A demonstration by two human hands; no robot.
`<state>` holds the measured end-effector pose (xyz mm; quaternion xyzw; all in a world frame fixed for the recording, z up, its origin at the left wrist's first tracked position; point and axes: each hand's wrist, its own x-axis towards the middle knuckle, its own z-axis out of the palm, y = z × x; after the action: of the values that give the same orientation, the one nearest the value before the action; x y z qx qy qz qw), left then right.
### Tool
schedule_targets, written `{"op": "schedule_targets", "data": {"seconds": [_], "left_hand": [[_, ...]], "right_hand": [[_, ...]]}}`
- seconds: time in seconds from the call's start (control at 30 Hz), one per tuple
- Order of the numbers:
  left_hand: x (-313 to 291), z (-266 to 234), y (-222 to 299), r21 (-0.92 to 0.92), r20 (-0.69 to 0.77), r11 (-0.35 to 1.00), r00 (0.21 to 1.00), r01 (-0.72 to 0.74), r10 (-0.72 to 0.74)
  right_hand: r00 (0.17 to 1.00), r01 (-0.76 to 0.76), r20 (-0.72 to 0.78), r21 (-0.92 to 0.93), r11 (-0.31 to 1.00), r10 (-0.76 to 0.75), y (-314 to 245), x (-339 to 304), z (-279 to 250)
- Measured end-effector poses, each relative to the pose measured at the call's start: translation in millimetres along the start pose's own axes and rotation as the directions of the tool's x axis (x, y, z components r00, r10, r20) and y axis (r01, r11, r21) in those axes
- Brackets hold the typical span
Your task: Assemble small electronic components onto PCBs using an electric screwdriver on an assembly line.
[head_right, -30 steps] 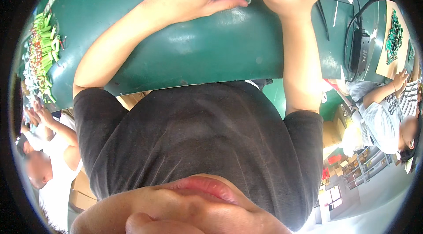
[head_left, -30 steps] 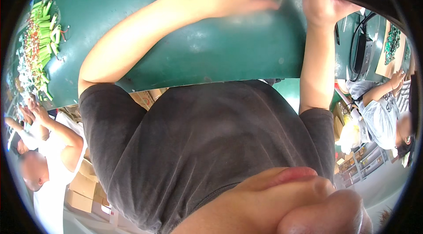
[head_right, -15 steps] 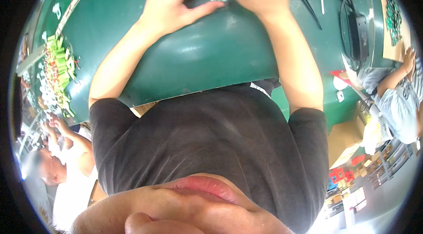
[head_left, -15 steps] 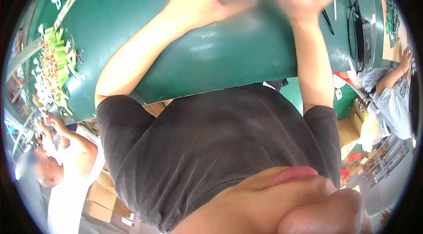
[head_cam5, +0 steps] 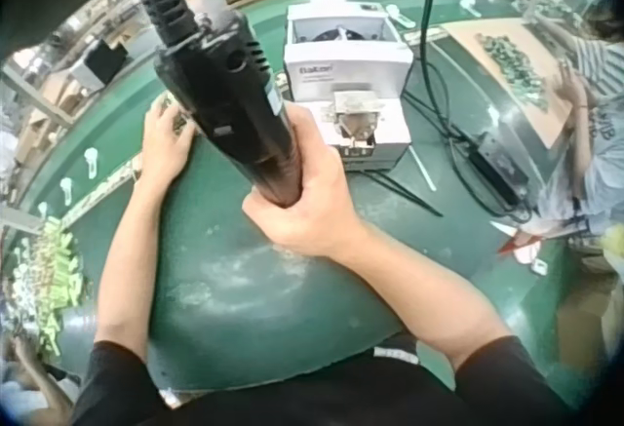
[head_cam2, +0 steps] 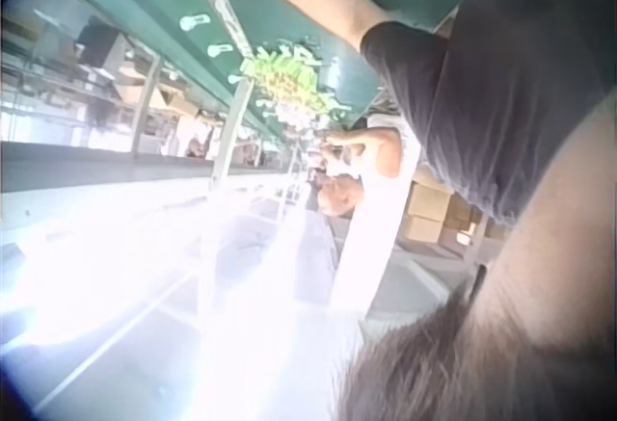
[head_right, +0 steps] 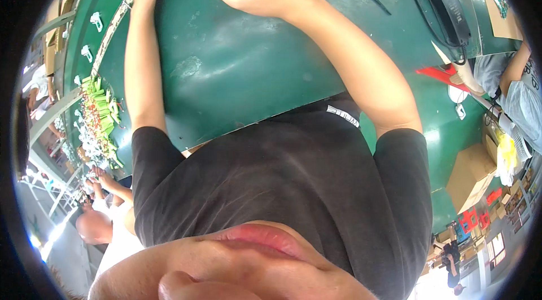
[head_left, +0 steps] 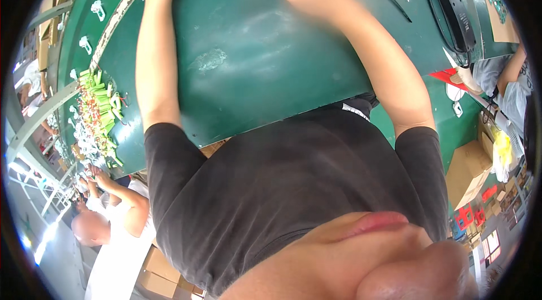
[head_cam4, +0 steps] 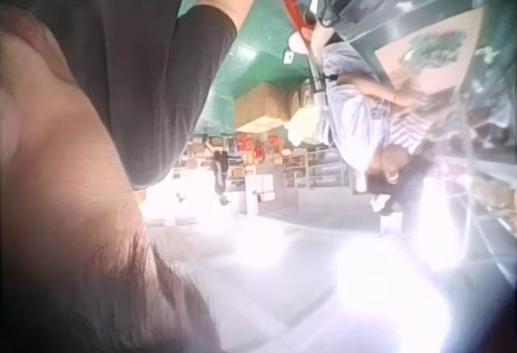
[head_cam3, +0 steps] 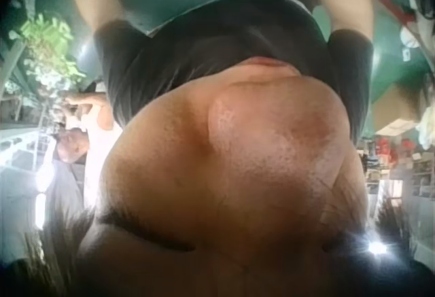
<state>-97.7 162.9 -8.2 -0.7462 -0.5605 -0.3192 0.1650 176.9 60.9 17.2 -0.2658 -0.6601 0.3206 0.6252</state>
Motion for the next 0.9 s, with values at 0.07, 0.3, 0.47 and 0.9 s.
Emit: {"op": "schedule_targets", "data": {"seconds": [0.07, 0.3, 0.47, 0.9], "left_hand": [[7, -1, 4, -0.027, 0.129, 0.992, 0.985, 0.123, -0.118], [-9, 0, -18, -0.052, 0.001, 0.995, 0.996, 0.090, -0.090], [-7, -9, -19, -0.102, 0.045, 0.972, 0.977, 0.211, -0.208], [31, -104, 56, -0.594, 0.116, 0.787, 0.986, 0.168, -0.122]], "right_hand": [[1.000, 0.012, 0.009, -0.001, 1.000, -0.012, 4, -2, -3], [0.999, 0.015, -0.053, 0.034, 0.999, -0.013, 6, -5, 0], [1.000, 0.015, -0.008, -0.015, 1.000, -0.015, 7, -2, 0], [0.998, 0.060, 0.015, 0.144, 0.988, -0.063, 17, -1, -3]]}}
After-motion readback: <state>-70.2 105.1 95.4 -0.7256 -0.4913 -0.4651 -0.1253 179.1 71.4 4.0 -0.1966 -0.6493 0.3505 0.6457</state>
